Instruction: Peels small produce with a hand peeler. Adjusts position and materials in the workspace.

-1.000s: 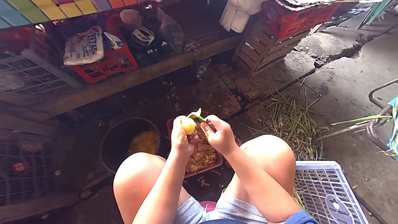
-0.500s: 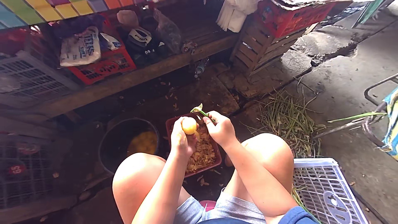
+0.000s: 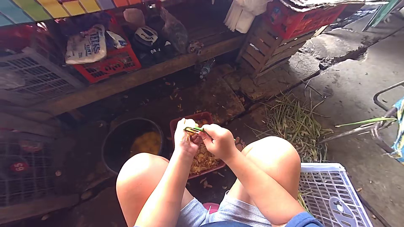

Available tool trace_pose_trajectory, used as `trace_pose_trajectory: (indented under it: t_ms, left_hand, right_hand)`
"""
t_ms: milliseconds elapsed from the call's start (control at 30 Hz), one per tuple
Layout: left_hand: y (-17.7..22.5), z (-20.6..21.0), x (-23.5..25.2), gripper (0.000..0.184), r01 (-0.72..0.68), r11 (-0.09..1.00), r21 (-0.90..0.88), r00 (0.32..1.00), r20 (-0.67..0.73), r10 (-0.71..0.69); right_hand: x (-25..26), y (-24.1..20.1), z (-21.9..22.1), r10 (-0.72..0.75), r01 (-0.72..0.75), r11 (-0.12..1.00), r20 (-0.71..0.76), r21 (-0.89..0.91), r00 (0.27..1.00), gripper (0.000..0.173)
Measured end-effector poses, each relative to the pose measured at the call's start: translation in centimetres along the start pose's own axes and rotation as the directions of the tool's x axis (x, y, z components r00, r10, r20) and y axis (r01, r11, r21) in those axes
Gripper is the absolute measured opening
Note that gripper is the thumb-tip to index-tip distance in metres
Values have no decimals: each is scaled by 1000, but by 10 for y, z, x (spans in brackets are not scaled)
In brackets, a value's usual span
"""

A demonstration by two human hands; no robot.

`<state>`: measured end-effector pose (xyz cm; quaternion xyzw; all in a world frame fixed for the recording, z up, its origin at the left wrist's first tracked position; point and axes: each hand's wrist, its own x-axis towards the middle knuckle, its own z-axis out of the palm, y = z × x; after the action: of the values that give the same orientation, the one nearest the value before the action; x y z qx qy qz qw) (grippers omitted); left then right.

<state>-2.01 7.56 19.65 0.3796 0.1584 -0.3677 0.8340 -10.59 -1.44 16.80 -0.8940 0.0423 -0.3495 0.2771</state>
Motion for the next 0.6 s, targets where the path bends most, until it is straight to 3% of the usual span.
trace_pose_trajectory:
  t_ms: [133,267,433,533,600]
  left_hand:
    - [-2,-1,0,40,-79,980,180,997,18,77]
    - [-16,4,-14,23,-103,899,426,995,59,86]
    - [-4,2,-4,31,-112,956,272,994,35,107]
    - [-2,3,-4,44,-76,979,191,997,0,77]
    - [-3,3,-3,43,-47,989,144,999,-14,50]
  right_hand:
    - [5,3,-5,41,-43,997,-25,-70,999,18]
    - [16,23,-9,286,-273,951,78,-144,955,20]
    - [19,20,-14,289,-286,956,-36,56,957,16]
    - [10,8,-15,157,-155,983,-17,102,987,14]
    - [3,4,-10,40,-41,996,12,76,999,15]
